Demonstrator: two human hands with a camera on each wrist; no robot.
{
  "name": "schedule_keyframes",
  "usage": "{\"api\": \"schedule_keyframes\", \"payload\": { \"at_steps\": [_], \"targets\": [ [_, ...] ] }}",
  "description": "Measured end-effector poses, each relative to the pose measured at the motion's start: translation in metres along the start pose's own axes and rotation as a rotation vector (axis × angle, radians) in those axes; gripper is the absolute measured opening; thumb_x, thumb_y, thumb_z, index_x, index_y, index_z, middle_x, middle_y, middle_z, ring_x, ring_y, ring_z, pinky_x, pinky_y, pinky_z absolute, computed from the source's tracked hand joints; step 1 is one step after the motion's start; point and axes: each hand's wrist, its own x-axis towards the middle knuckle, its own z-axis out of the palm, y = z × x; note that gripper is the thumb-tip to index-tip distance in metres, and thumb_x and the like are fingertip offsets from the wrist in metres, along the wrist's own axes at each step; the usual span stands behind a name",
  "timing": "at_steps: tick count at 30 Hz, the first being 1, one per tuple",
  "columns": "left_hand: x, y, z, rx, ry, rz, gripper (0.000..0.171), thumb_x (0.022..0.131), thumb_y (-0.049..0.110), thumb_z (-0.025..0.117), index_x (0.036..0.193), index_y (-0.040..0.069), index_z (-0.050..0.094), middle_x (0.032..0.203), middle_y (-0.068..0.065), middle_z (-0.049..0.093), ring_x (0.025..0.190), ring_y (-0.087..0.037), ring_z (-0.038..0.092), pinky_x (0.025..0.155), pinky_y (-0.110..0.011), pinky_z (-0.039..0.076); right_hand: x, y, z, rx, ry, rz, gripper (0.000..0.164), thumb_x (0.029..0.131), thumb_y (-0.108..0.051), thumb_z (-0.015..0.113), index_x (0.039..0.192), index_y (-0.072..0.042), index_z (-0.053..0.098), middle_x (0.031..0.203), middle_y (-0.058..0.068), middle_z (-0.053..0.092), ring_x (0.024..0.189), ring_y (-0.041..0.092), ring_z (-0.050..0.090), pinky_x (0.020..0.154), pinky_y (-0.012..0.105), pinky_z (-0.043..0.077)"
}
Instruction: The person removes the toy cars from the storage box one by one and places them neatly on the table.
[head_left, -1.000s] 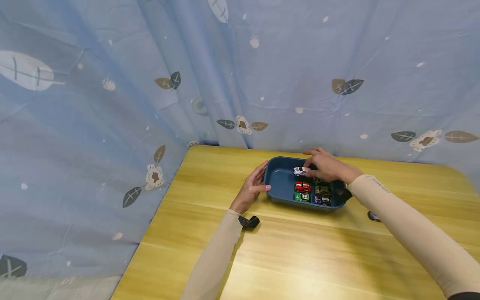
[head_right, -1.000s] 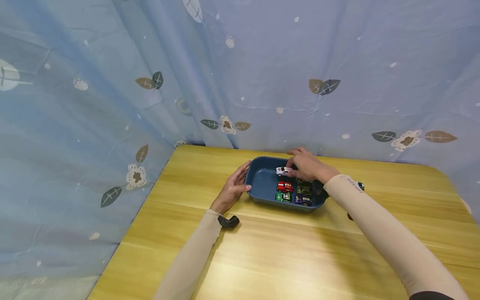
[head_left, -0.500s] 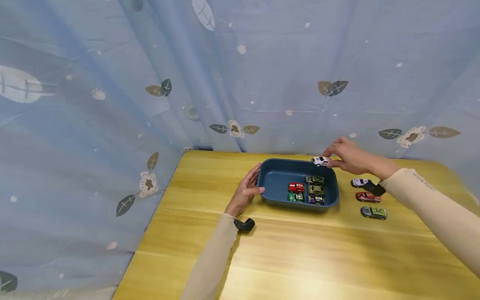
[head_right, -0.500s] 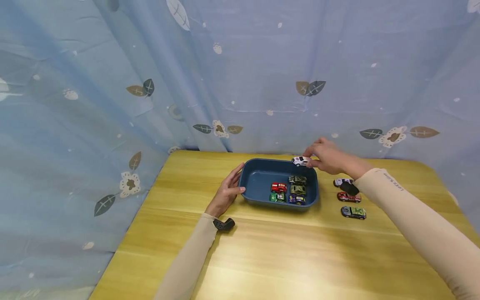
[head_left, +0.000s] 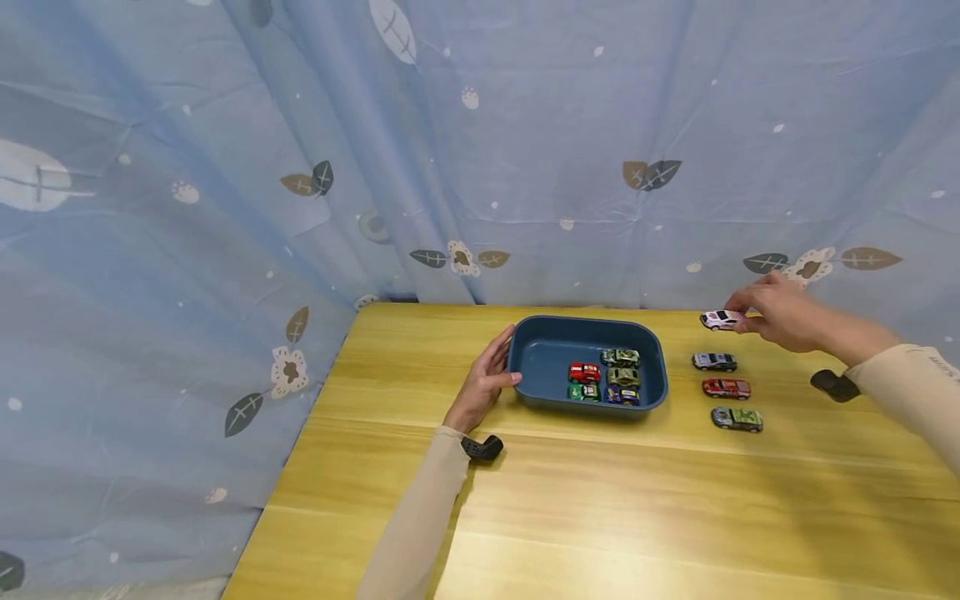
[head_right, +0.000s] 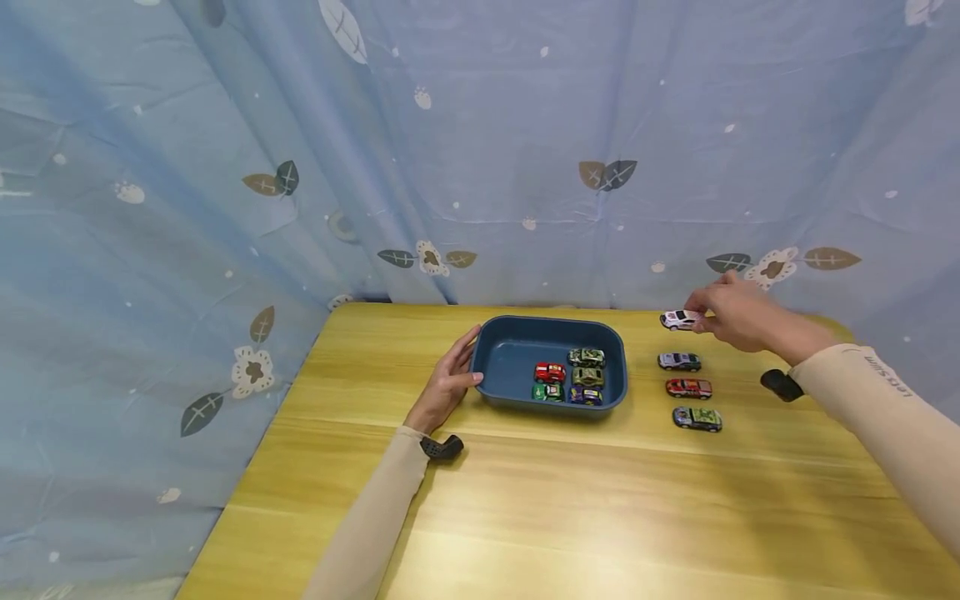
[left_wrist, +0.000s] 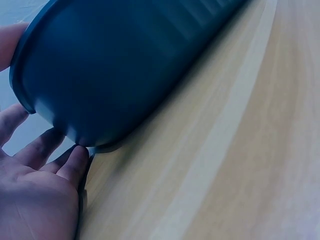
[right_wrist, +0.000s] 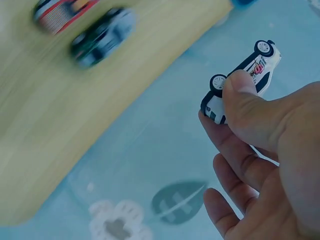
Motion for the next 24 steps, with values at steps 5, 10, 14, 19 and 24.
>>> {"api": "schedule_keyframes", "payload": {
  "at_steps": [5,10,14,19,24],
  "targets": [
    [0.0,0.0,0.0,0.004,0.004,-0.002,0.088,0.095,-0.007,0.06,0.171,0.011,0.02,0.177,-0.011,0.023,0.165,-0.031,0.019,0.133,-0.053,0.014,-0.023,0.021,0.003,-0.1,-0.009,0.02,0.012,0.089,-0.005,0.081,0.101,-0.004,0.076,0.091,0.003,0.077,0.087,0.028,0.069,0.091,0.056,0.043],
    [-0.001,0.0,-0.002,0.018,-0.006,-0.008,0.087,0.096,-0.007,0.06,0.171,0.013,0.021,0.177,-0.012,0.022,0.165,-0.032,0.018,0.133,-0.053,0.013,-0.048,0.042,0.017,-0.165,0.001,0.007,0.017,0.084,-0.004,0.084,0.087,-0.012,0.07,0.08,-0.008,0.07,0.072,0.013,0.06,0.084,0.05,0.042],
    [-0.001,0.001,-0.002,0.012,0.01,-0.002,0.087,0.094,-0.004,0.062,0.171,0.016,0.025,0.176,-0.012,0.025,0.164,-0.031,0.02,0.133,-0.054,0.016,-0.059,0.053,0.03,-0.177,0.021,0.0,0.017,0.08,-0.004,0.086,0.088,-0.01,0.073,0.08,-0.006,0.071,0.073,0.018,0.063,0.088,0.055,0.049],
    [-0.002,0.002,-0.001,-0.001,0.005,-0.007,0.089,0.093,-0.004,0.062,0.171,0.016,0.024,0.176,-0.013,0.024,0.165,-0.032,0.02,0.132,-0.055,0.016,-0.071,0.059,0.045,-0.195,0.06,0.0,0.02,0.076,0.0,0.086,0.092,-0.008,0.076,0.078,-0.003,0.073,0.077,0.027,0.064,0.082,0.059,0.054],
    [-0.001,0.0,0.001,0.001,0.008,-0.008,0.089,0.092,-0.004,0.062,0.171,0.016,0.026,0.176,-0.013,0.025,0.164,-0.031,0.021,0.132,-0.054,0.018,-0.082,0.066,0.058,-0.198,0.115,-0.007,0.023,0.072,0.007,0.084,0.089,-0.005,0.075,0.077,0.0,0.074,0.076,0.027,0.061,0.079,0.056,0.052]
  ]
}}
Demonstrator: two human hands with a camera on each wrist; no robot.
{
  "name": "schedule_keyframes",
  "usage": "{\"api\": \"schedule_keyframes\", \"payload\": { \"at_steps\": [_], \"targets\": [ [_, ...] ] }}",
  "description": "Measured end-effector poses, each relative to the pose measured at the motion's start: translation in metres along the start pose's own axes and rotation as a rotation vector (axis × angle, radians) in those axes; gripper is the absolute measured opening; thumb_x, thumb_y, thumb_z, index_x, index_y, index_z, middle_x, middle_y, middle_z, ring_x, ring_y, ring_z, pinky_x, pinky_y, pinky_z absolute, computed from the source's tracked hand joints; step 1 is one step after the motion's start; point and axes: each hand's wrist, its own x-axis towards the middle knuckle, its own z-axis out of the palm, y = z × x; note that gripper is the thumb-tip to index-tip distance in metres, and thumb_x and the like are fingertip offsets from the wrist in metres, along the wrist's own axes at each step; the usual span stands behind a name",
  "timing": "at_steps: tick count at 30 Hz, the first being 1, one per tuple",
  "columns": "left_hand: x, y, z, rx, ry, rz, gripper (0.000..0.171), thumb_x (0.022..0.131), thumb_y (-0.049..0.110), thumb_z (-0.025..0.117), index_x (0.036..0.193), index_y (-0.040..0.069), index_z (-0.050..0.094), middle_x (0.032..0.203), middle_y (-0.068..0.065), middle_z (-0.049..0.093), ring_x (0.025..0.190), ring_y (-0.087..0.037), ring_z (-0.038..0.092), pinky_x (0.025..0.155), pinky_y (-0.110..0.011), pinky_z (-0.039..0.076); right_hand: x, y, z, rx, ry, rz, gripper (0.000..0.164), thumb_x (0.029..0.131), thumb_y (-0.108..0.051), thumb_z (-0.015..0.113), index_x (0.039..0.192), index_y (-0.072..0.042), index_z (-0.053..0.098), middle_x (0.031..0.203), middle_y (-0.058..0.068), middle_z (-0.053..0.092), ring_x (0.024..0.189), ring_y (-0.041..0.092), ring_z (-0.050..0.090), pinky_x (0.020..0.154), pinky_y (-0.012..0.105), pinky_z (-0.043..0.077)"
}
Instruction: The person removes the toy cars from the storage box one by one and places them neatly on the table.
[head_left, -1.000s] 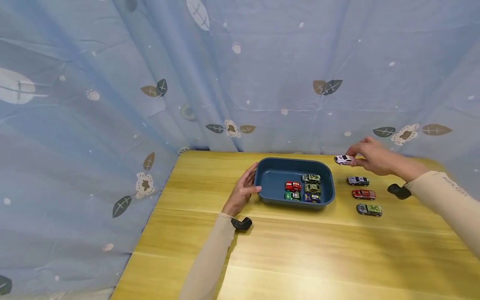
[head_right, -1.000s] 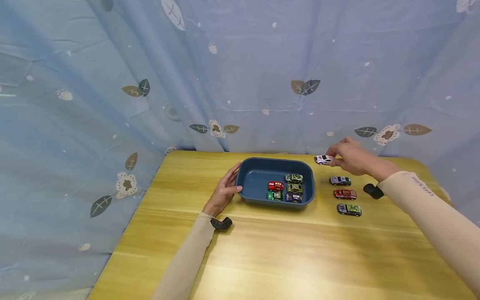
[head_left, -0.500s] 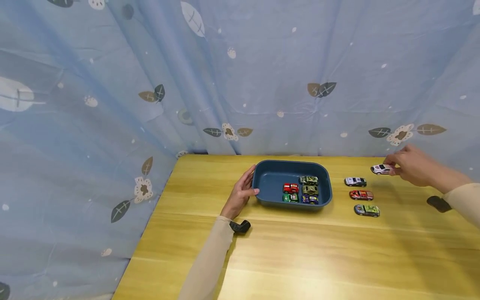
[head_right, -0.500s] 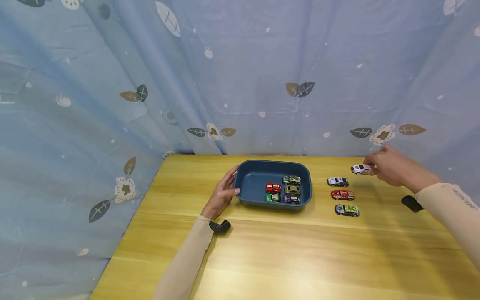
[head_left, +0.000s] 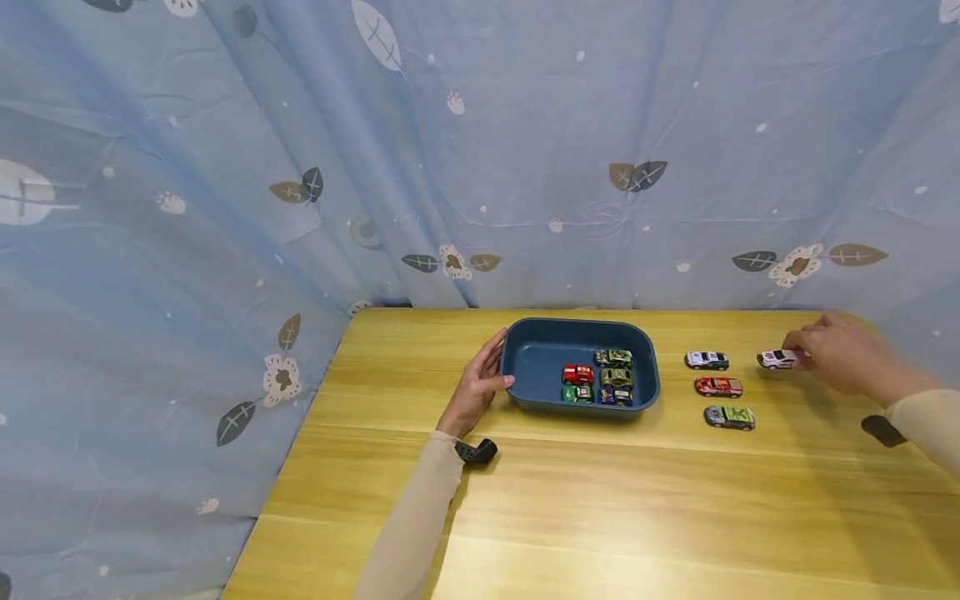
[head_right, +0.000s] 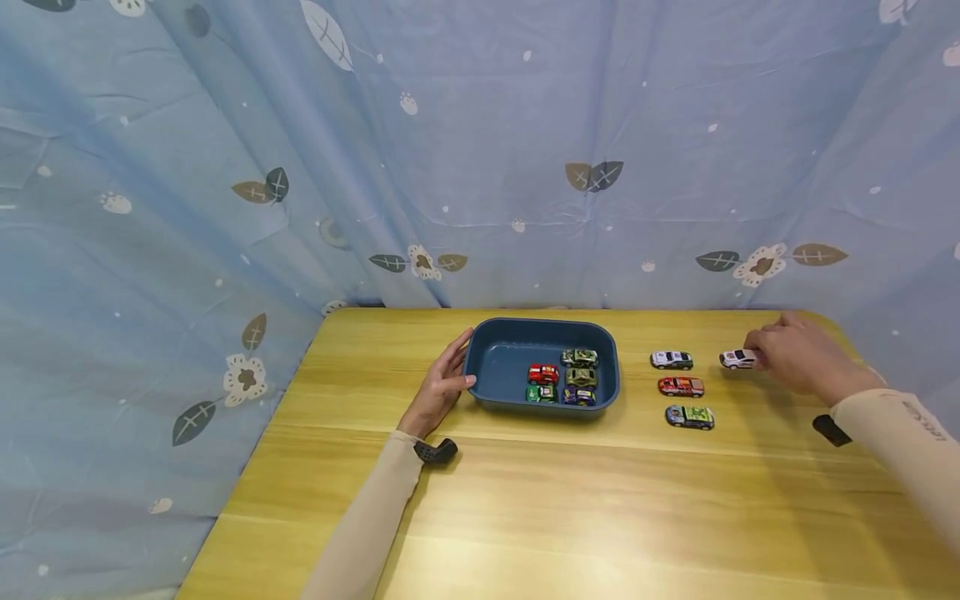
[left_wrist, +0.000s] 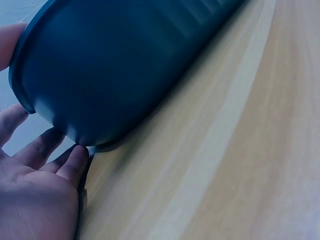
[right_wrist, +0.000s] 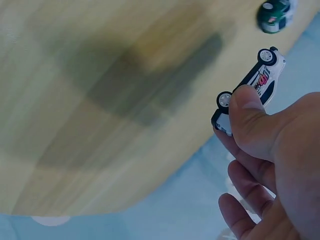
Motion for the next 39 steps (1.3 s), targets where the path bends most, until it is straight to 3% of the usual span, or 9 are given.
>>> {"api": "schedule_keyframes", "payload": {
  "at_steps": [5,9,13,22,30,39],
  "targets": [
    [0.0,-0.001,0.001,0.0,-0.002,-0.005,0.088,0.093,-0.005,0.062,0.171,0.014,0.024,0.176,-0.011,0.026,0.164,-0.03,0.023,0.132,-0.054,0.017,-0.009,0.002,0.008,0.03,-0.05,0.025,0.021,0.075,0.01,0.08,0.09,-0.003,0.074,0.078,0.001,0.073,0.077,0.029,0.064,0.082,0.058,0.052],
    [0.002,0.001,-0.001,0.008,-0.005,-0.002,0.088,0.094,-0.005,0.062,0.171,0.014,0.023,0.176,-0.011,0.026,0.164,-0.03,0.022,0.132,-0.054,0.016,-0.012,0.005,0.013,0.055,-0.068,0.05,0.018,0.077,0.004,0.081,0.093,-0.003,0.075,0.078,0.001,0.072,0.081,0.034,0.065,0.08,0.061,0.053],
    [0.004,0.004,-0.002,0.004,0.007,0.011,0.088,0.093,-0.005,0.062,0.17,0.015,0.026,0.175,-0.012,0.028,0.163,-0.031,0.024,0.132,-0.054,0.017,-0.008,0.007,0.017,0.073,-0.087,0.09,0.019,0.081,-0.001,0.081,0.099,0.0,0.076,0.085,0.01,0.076,0.09,0.044,0.066,0.083,0.065,0.052],
    [0.002,0.0,0.0,-0.025,-0.006,0.006,0.09,0.092,-0.008,0.06,0.171,0.01,0.021,0.176,-0.016,0.024,0.164,-0.035,0.02,0.132,-0.058,0.016,-0.005,0.007,0.025,0.08,-0.125,0.149,0.021,0.086,-0.002,0.077,0.106,0.003,0.074,0.098,0.022,0.076,0.097,0.048,0.063,0.08,0.068,0.051],
    [0.002,-0.002,0.0,-0.015,0.004,0.0,0.087,0.093,-0.007,0.061,0.17,0.017,0.027,0.174,-0.011,0.029,0.163,-0.03,0.025,0.131,-0.057,0.02,-0.003,0.005,0.029,0.089,-0.152,0.178,0.024,0.087,-0.003,0.076,0.109,0.005,0.073,0.1,0.025,0.074,0.097,0.05,0.061,0.078,0.067,0.051],
    [0.002,-0.002,-0.001,-0.012,-0.002,0.006,0.088,0.093,-0.007,0.06,0.171,0.015,0.024,0.176,-0.015,0.025,0.164,-0.034,0.022,0.131,-0.057,0.019,0.001,0.006,0.03,0.087,-0.194,0.204,0.026,0.09,-0.003,0.074,0.113,0.009,0.07,0.106,0.029,0.073,0.098,0.051,0.061,0.081,0.067,0.05]
  ]
}}
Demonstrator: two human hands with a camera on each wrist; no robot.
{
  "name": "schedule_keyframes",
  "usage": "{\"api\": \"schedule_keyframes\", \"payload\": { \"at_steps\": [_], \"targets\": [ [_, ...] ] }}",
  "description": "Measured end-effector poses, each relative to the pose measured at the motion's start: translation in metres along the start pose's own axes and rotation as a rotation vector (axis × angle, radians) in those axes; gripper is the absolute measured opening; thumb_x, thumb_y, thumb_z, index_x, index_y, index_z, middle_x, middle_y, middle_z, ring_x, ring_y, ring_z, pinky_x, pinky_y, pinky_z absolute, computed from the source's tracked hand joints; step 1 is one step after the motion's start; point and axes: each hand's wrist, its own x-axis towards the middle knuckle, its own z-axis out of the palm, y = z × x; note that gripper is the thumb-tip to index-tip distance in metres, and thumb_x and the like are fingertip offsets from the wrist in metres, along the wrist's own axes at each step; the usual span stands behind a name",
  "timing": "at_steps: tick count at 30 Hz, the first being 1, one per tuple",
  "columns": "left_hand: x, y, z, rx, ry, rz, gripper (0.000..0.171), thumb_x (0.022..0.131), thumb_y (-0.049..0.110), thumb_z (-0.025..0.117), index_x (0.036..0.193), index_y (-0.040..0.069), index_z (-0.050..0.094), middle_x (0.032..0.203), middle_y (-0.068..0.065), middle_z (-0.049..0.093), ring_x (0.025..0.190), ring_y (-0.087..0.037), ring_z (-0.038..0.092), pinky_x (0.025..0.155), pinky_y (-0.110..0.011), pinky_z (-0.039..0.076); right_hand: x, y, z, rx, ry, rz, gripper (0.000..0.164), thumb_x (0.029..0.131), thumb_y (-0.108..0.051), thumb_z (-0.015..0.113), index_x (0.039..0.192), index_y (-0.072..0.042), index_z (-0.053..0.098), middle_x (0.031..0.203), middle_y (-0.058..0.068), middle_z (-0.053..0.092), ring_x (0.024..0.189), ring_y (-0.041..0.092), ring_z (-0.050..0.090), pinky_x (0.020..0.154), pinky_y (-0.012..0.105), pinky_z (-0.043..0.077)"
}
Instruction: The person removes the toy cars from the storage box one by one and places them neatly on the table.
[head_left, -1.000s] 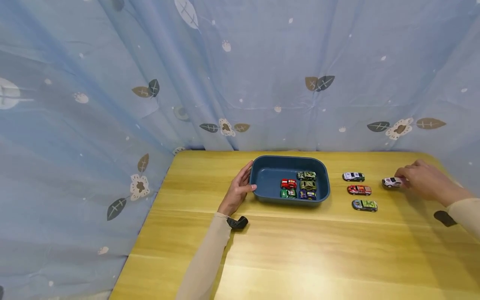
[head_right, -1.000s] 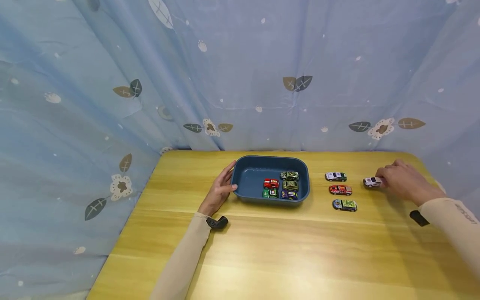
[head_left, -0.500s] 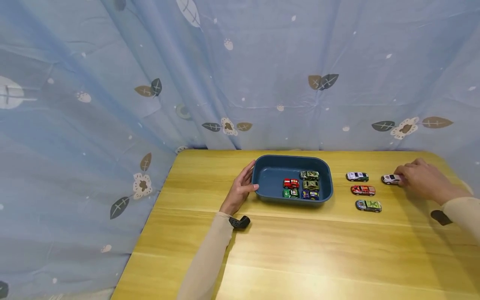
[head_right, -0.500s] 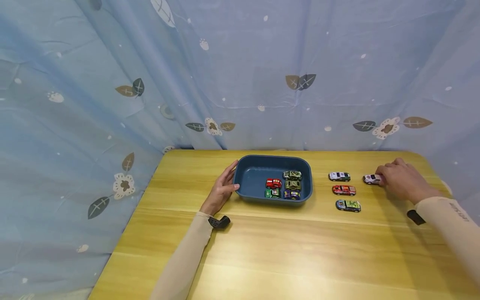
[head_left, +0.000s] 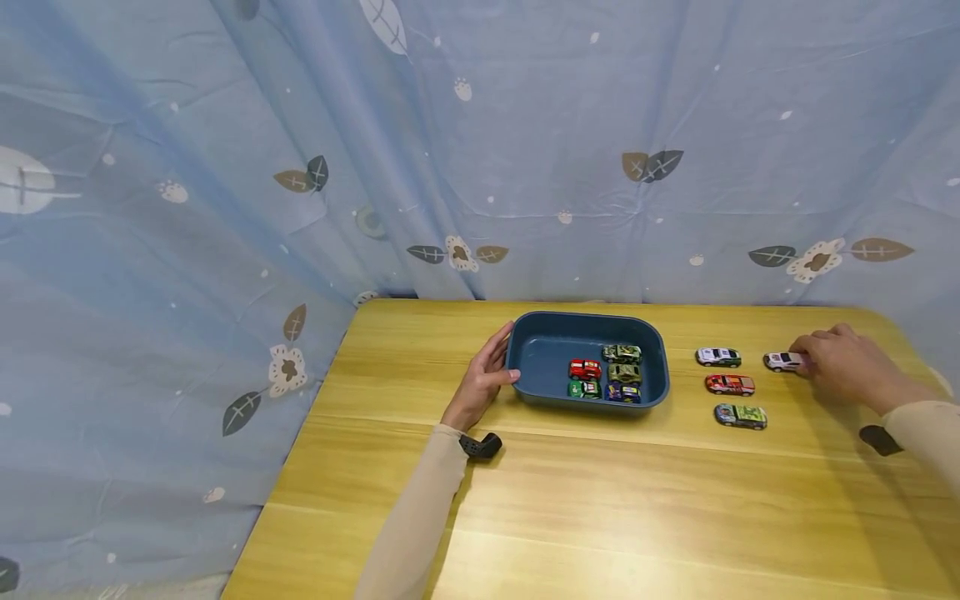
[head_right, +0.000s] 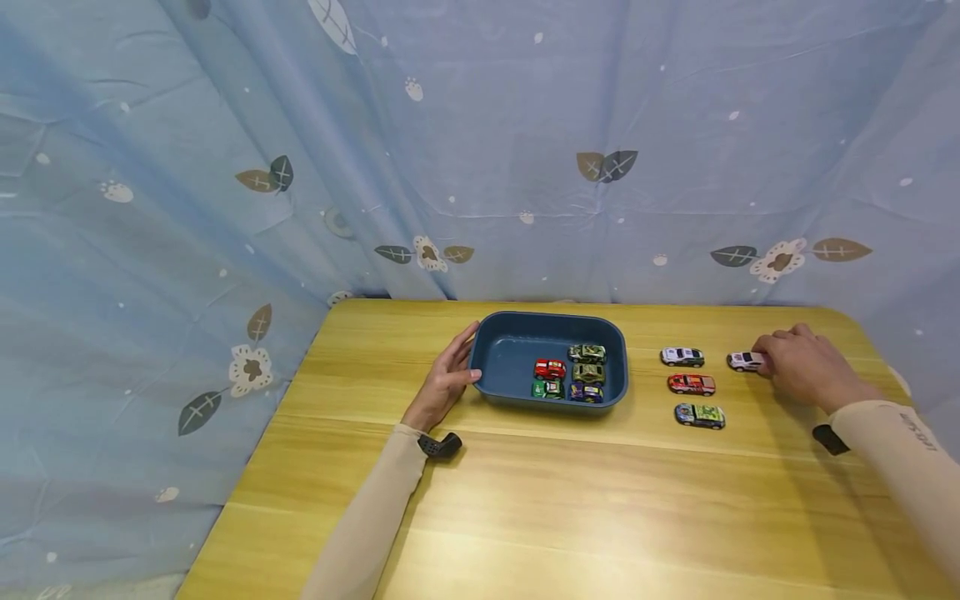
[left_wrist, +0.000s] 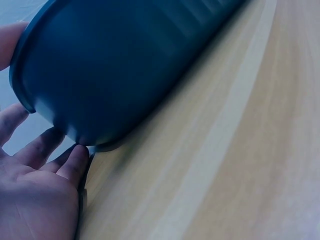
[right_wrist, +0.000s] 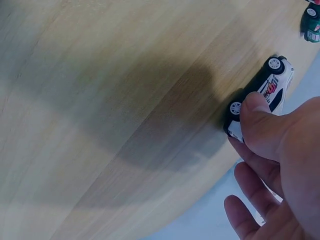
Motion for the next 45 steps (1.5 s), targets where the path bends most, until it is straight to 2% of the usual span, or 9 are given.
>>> {"api": "schedule_keyframes", "payload": {
  "at_steps": [15,19,23,27,29,33,37,41,45],
  "targets": [
    [-0.001,0.005,0.003,-0.014,-0.014,0.003,0.088,0.094,-0.006,0.06,0.171,0.014,0.022,0.176,-0.013,0.023,0.164,-0.033,0.021,0.131,-0.058,0.018,-0.006,0.002,0.004,0.043,-0.008,0.002,0.043,0.084,-0.003,0.08,0.121,0.011,0.065,0.108,0.031,0.068,0.097,0.053,0.065,0.082,0.071,0.053],
    [-0.001,0.006,0.003,-0.019,-0.014,0.002,0.088,0.094,-0.006,0.061,0.171,0.014,0.023,0.176,-0.014,0.024,0.164,-0.033,0.021,0.131,-0.058,0.017,-0.007,0.001,0.001,0.062,-0.043,0.022,0.056,0.086,-0.009,0.082,0.131,0.014,0.059,0.12,0.041,0.063,0.106,0.061,0.061,0.09,0.076,0.049],
    [-0.001,0.007,0.004,-0.012,-0.009,-0.003,0.088,0.093,-0.006,0.061,0.171,0.015,0.025,0.175,-0.014,0.026,0.164,-0.032,0.022,0.132,-0.055,0.017,-0.006,0.001,-0.008,0.119,-0.075,0.056,0.07,0.09,-0.017,0.082,0.142,0.015,0.049,0.137,0.049,0.05,0.119,0.07,0.049,0.101,0.08,0.04],
    [-0.002,0.005,0.003,-0.007,-0.005,-0.005,0.088,0.093,-0.007,0.061,0.171,0.013,0.024,0.175,-0.014,0.026,0.163,-0.032,0.023,0.132,-0.055,0.018,0.0,-0.002,-0.025,0.197,-0.004,0.062,0.073,0.091,-0.019,0.082,0.145,0.015,0.046,0.141,0.05,0.043,0.124,0.069,0.043,0.102,0.08,0.037],
    [-0.002,0.004,0.003,-0.012,-0.007,-0.005,0.088,0.094,-0.007,0.06,0.171,0.012,0.023,0.175,-0.015,0.026,0.163,-0.032,0.024,0.131,-0.056,0.018,0.007,-0.006,-0.039,0.235,0.087,0.039,0.073,0.09,-0.018,0.084,0.143,0.015,0.048,0.141,0.048,0.044,0.125,0.068,0.043,0.1,0.08,0.037],
    [-0.001,0.003,0.003,-0.022,-0.012,-0.011,0.088,0.094,-0.007,0.06,0.171,0.013,0.022,0.175,-0.016,0.025,0.163,-0.034,0.023,0.13,-0.058,0.018,0.021,-0.021,-0.075,0.342,0.214,0.036,0.068,0.093,-0.022,0.082,0.143,0.012,0.051,0.148,0.044,0.041,0.133,0.067,0.036,0.103,0.081,0.031],
    [0.0,0.004,0.002,-0.017,-0.006,-0.007,0.088,0.095,-0.007,0.06,0.171,0.014,0.022,0.176,-0.015,0.024,0.164,-0.033,0.021,0.13,-0.059,0.018,0.036,-0.048,-0.102,0.38,0.234,0.046,0.062,0.099,-0.03,0.076,0.143,0.009,0.055,0.161,0.039,0.033,0.142,0.066,0.03,0.105,0.081,0.028],
    [0.0,0.004,0.001,-0.013,0.002,-0.009,0.088,0.095,-0.008,0.06,0.171,0.013,0.023,0.176,-0.014,0.024,0.164,-0.033,0.021,0.131,-0.058,0.019,0.053,-0.082,-0.109,0.43,0.244,-0.002,0.052,0.096,-0.029,0.079,0.134,0.004,0.066,0.166,0.035,0.03,0.148,0.064,0.025,0.109,0.082,0.024],
    [0.0,0.004,0.001,-0.02,0.001,-0.013,0.087,0.094,-0.009,0.06,0.171,0.012,0.023,0.176,-0.016,0.023,0.164,-0.034,0.021,0.131,-0.057,0.018,0.07,-0.117,-0.102,0.492,0.244,-0.073,0.037,0.092,-0.025,0.083,0.119,-0.002,0.076,0.166,0.033,0.03,0.151,0.063,0.021,0.114,0.083,0.016]
  ]
}}
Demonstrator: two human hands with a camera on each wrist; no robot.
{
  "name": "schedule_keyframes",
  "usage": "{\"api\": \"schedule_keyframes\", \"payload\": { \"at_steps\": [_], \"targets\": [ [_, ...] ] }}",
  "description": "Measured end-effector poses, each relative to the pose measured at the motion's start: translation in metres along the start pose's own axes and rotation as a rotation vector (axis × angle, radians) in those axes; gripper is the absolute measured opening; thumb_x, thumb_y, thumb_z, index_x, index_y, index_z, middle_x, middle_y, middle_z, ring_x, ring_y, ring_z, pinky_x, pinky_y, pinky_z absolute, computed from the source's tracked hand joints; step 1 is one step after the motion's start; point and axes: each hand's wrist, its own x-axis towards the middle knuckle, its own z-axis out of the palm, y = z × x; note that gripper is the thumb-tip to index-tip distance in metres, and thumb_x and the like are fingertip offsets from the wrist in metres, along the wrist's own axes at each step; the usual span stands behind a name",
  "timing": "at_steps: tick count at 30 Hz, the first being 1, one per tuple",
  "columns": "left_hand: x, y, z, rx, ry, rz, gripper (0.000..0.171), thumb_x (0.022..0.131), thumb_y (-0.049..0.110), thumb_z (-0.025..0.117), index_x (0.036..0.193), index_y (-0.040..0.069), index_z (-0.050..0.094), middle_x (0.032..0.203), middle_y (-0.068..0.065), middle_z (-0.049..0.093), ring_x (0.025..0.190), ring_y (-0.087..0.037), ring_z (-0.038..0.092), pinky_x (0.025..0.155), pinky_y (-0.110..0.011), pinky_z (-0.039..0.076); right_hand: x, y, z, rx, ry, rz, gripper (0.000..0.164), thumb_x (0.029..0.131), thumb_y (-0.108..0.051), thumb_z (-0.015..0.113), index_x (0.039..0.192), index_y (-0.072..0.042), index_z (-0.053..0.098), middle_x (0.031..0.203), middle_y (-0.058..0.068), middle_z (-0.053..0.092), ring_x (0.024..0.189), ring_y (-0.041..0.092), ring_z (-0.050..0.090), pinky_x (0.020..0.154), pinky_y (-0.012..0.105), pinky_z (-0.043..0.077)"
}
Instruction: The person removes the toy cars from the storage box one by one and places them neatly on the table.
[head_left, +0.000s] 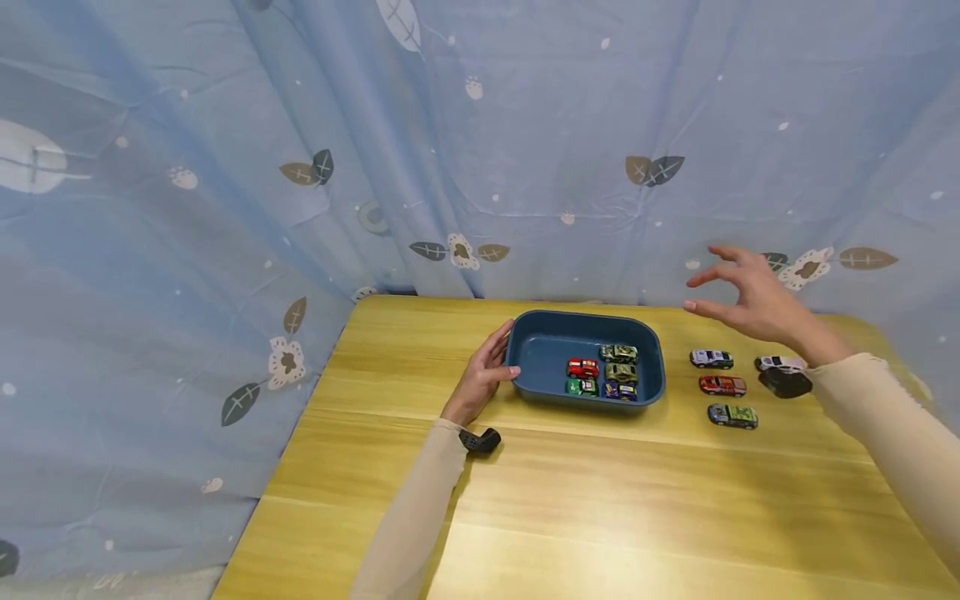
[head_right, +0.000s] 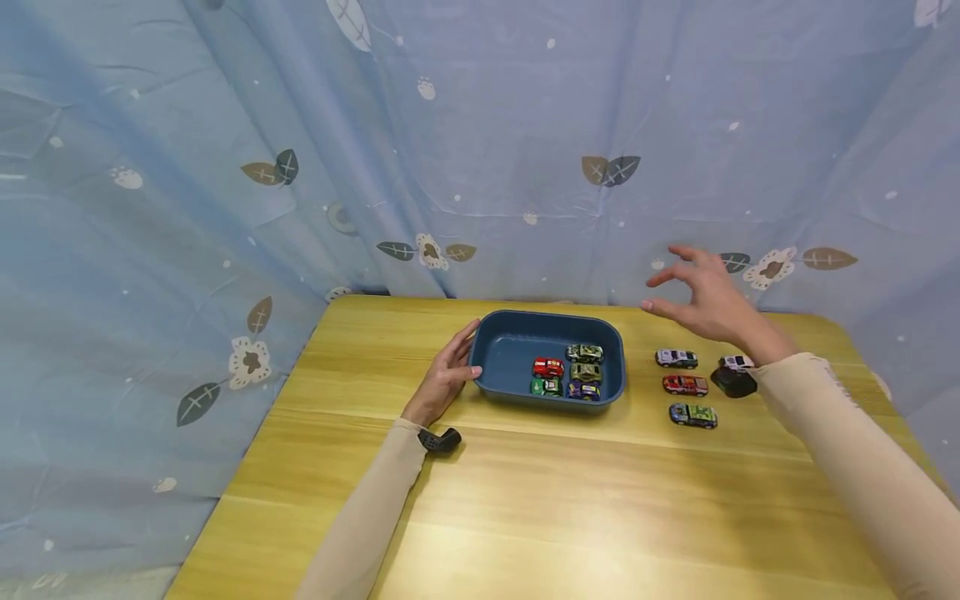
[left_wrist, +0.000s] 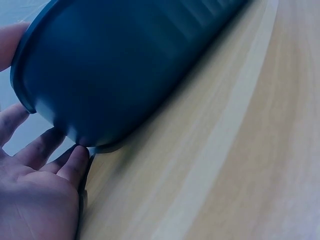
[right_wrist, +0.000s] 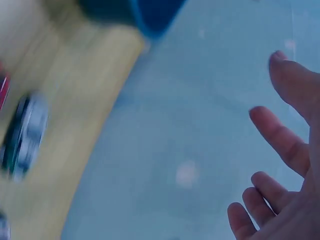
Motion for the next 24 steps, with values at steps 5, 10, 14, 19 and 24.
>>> {"api": "schedule_keyframes", "payload": {
  "at_steps": [5,10,14,19,24],
  "targets": [
    [0.0,0.001,-0.001,-0.001,0.003,0.0,0.089,0.093,-0.008,0.061,0.171,0.01,0.021,0.176,-0.016,0.025,0.163,-0.035,0.022,0.13,-0.058,0.02,0.02,-0.031,0.039,0.05,-0.109,-0.085,0.026,0.092,-0.027,0.084,0.112,-0.011,0.079,0.169,0.032,0.026,0.152,0.065,0.017,0.115,0.083,0.015],
    [0.0,0.0,0.0,0.007,0.003,0.004,0.089,0.093,-0.009,0.061,0.171,0.01,0.022,0.175,-0.014,0.025,0.163,-0.033,0.023,0.13,-0.057,0.021,0.035,-0.059,0.072,-0.029,-0.224,-0.182,0.023,0.09,-0.032,0.086,0.108,-0.018,0.081,0.171,0.032,0.023,0.155,0.059,0.016,0.116,0.081,0.019],
    [0.0,-0.001,0.0,0.014,0.003,0.005,0.088,0.094,-0.009,0.061,0.171,0.012,0.024,0.176,-0.012,0.025,0.163,-0.032,0.024,0.131,-0.056,0.021,0.044,-0.074,0.09,-0.119,-0.289,-0.211,0.021,0.088,-0.036,0.088,0.102,-0.022,0.082,0.172,0.03,0.022,0.157,0.057,0.015,0.112,0.085,0.024],
    [0.001,-0.001,-0.001,0.007,-0.004,-0.001,0.089,0.094,-0.007,0.062,0.171,0.012,0.022,0.176,-0.011,0.025,0.164,-0.032,0.023,0.131,-0.056,0.02,0.048,-0.081,0.108,-0.198,-0.347,-0.212,0.019,0.087,-0.036,0.088,0.097,-0.021,0.082,0.173,0.03,0.02,0.157,0.057,0.013,0.111,0.086,0.025],
    [0.0,-0.002,-0.002,-0.009,0.0,-0.003,0.089,0.093,-0.006,0.062,0.171,0.012,0.022,0.176,-0.01,0.026,0.164,-0.029,0.023,0.133,-0.053,0.018,0.047,-0.08,0.121,-0.24,-0.339,-0.218,0.016,0.085,-0.032,0.09,0.091,-0.02,0.081,0.172,0.032,0.021,0.157,0.059,0.014,0.115,0.082,0.026]
  ]
}}
